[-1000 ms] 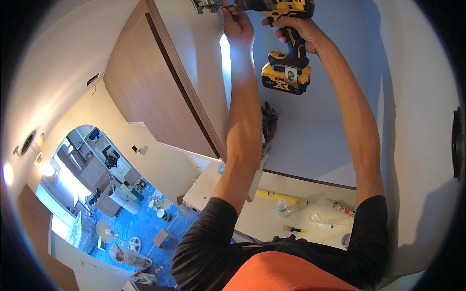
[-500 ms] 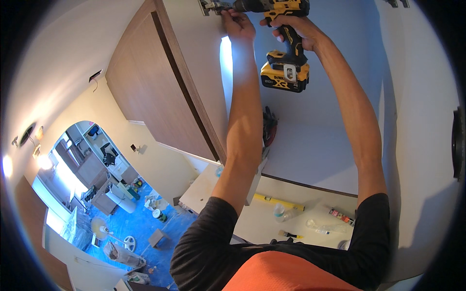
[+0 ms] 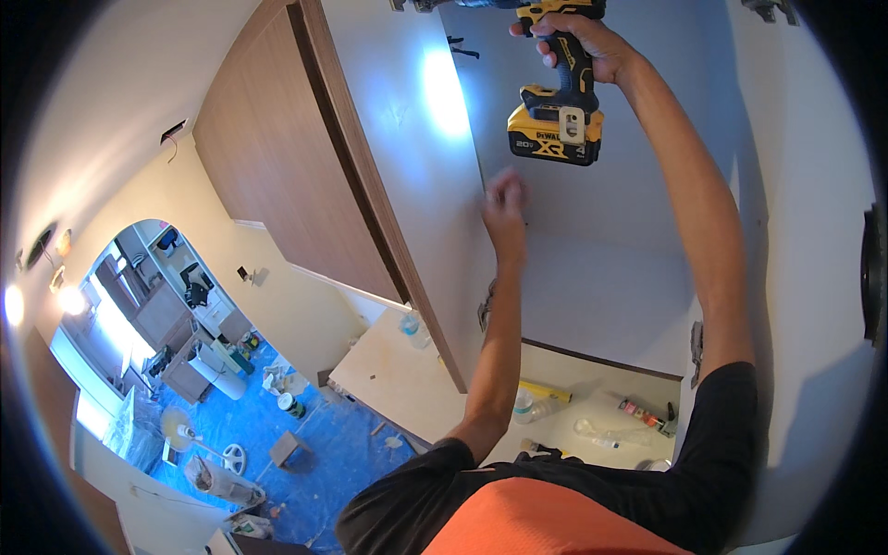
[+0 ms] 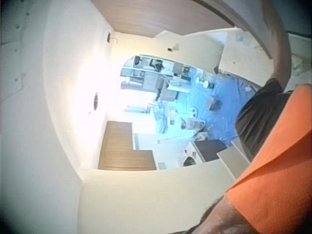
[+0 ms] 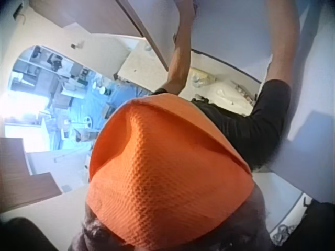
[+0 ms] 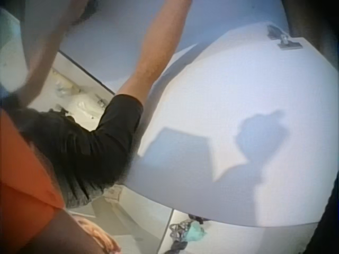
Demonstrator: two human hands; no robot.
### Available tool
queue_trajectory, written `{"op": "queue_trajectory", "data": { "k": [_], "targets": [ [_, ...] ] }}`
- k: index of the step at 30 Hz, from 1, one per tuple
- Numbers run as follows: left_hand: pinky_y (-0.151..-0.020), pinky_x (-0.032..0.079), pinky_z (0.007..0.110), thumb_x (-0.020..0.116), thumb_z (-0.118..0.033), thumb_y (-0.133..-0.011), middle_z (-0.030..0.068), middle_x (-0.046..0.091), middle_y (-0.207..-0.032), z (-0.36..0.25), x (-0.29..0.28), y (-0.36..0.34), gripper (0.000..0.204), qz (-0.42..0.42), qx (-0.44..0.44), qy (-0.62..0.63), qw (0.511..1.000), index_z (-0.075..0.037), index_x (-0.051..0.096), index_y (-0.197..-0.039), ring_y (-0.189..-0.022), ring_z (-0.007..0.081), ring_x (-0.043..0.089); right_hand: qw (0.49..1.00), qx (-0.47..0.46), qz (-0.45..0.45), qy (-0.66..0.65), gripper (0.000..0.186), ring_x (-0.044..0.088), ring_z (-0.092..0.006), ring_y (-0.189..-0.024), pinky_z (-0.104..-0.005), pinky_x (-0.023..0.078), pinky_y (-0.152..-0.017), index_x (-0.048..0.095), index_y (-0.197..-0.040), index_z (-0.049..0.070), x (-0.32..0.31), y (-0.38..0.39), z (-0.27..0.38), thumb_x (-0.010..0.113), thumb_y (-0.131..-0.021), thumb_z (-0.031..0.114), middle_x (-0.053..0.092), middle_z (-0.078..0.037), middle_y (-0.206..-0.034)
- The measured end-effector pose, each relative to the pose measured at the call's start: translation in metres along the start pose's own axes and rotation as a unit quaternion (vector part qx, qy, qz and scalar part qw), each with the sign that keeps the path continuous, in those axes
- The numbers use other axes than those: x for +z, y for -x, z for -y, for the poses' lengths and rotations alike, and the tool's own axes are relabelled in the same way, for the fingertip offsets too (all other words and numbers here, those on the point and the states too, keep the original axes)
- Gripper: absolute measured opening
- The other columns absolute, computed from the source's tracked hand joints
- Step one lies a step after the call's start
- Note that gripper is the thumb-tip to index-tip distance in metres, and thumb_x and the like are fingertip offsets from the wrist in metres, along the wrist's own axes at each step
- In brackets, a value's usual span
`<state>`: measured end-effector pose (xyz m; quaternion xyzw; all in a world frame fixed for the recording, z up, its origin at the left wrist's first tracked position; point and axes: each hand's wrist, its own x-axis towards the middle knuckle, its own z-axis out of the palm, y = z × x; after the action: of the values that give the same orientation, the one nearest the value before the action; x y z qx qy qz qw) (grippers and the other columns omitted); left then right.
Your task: The person uses a cordless drill to attach hinges to a cabinet door, then switches to a manual screwdriver for adjustments. They repeatedly open and close the door to check alignment and make further adjustments.
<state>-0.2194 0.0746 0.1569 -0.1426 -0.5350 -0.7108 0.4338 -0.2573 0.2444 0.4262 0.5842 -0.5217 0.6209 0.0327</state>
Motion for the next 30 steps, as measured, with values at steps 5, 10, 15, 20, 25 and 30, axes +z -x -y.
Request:
{"op": "queue_trajectory", "data": {
  "k": [5, 10, 15, 20, 25, 30],
  "targets": [
    [-0.078, 0.051, 0.032, 0.061, -0.011, -0.097, 0.0111, 0.066, -0.097, 0.083, -0.029, 0.115, 0.019, 0.165, 0.073, -0.261, 0.948, -0.003, 0.063, -0.114, -0.088, 0.0229, 0.065, 1.0, 0.008, 0.015, -0.005, 0.048, 0.06, -0.0064, -0.069, -0.0199, 0.057, -0.057, 0.059, -0.117, -0.003, -0.006, -0.005, -0.003, 0.077, -0.08, 0.022, 0.069, -0.013, -0.111],
    [-0.084, 0.055, 0.04, 0.063, -0.016, -0.096, 0.0153, 0.064, -0.11, 0.117, -0.037, 0.142, 0.02, 0.223, 0.04, -0.337, 0.914, -0.005, 0.064, -0.113, -0.098, 0.0305, 0.067, 1.0, 0.007, -0.003, 0.006, 0.047, 0.062, -0.0066, -0.067, -0.0193, 0.057, -0.056, 0.06, -0.116, -0.004, -0.007, -0.005, -0.007, 0.077, -0.08, 0.021, 0.069, -0.013, -0.112],
    [-0.087, 0.054, 0.045, 0.066, -0.022, -0.094, 0.0146, 0.064, -0.112, 0.097, -0.043, 0.165, 0.025, 0.284, 0.099, -0.403, 0.864, -0.007, 0.064, -0.114, -0.101, 0.0346, 0.064, 0.999, 0.039, 0.007, -0.022, 0.038, 0.064, -0.0094, -0.066, -0.0226, 0.056, -0.056, 0.06, -0.113, -0.002, -0.007, -0.006, 0.001, 0.074, -0.082, 0.017, 0.069, -0.011, -0.103],
    [-0.088, 0.054, 0.044, 0.069, -0.03, -0.092, 0.0129, 0.064, -0.114, 0.078, -0.037, 0.187, 0.032, 0.301, 0.028, -0.468, 0.83, -0.008, 0.064, -0.115, -0.105, 0.0333, 0.064, 0.995, 0.07, 0.02, -0.07, 0.025, 0.063, -0.0153, -0.065, -0.0276, 0.055, -0.055, 0.061, -0.111, -0.002, -0.009, -0.01, 0.008, 0.066, -0.089, 0.009, 0.069, -0.011, -0.098],
    [-0.09, 0.054, 0.043, 0.07, -0.033, -0.091, 0.0133, 0.063, -0.117, 0.076, -0.026, 0.178, 0.036, 0.306, 0.06, -0.442, 0.841, -0.007, 0.064, -0.115, -0.108, 0.0325, 0.063, 0.993, 0.096, 0.002, -0.075, 0.021, 0.062, -0.015, -0.064, -0.0286, 0.055, -0.055, 0.062, -0.107, -0.001, -0.011, -0.012, 0.01, 0.065, -0.089, 0.009, 0.067, -0.009, -0.092],
    [-0.093, 0.052, 0.043, 0.07, -0.032, -0.092, 0.0147, 0.062, -0.118, 0.073, -0.027, 0.18, 0.035, 0.32, 0.093, -0.447, 0.83, -0.006, 0.064, -0.115, -0.11, 0.0323, 0.062, 0.993, 0.088, 0.011, -0.076, 0.024, 0.062, -0.012, -0.063, -0.026, 0.054, -0.055, 0.062, -0.105, 0.0, -0.014, -0.014, 0.005, 0.069, -0.086, 0.012, 0.066, -0.008, -0.09]
  ]
}}
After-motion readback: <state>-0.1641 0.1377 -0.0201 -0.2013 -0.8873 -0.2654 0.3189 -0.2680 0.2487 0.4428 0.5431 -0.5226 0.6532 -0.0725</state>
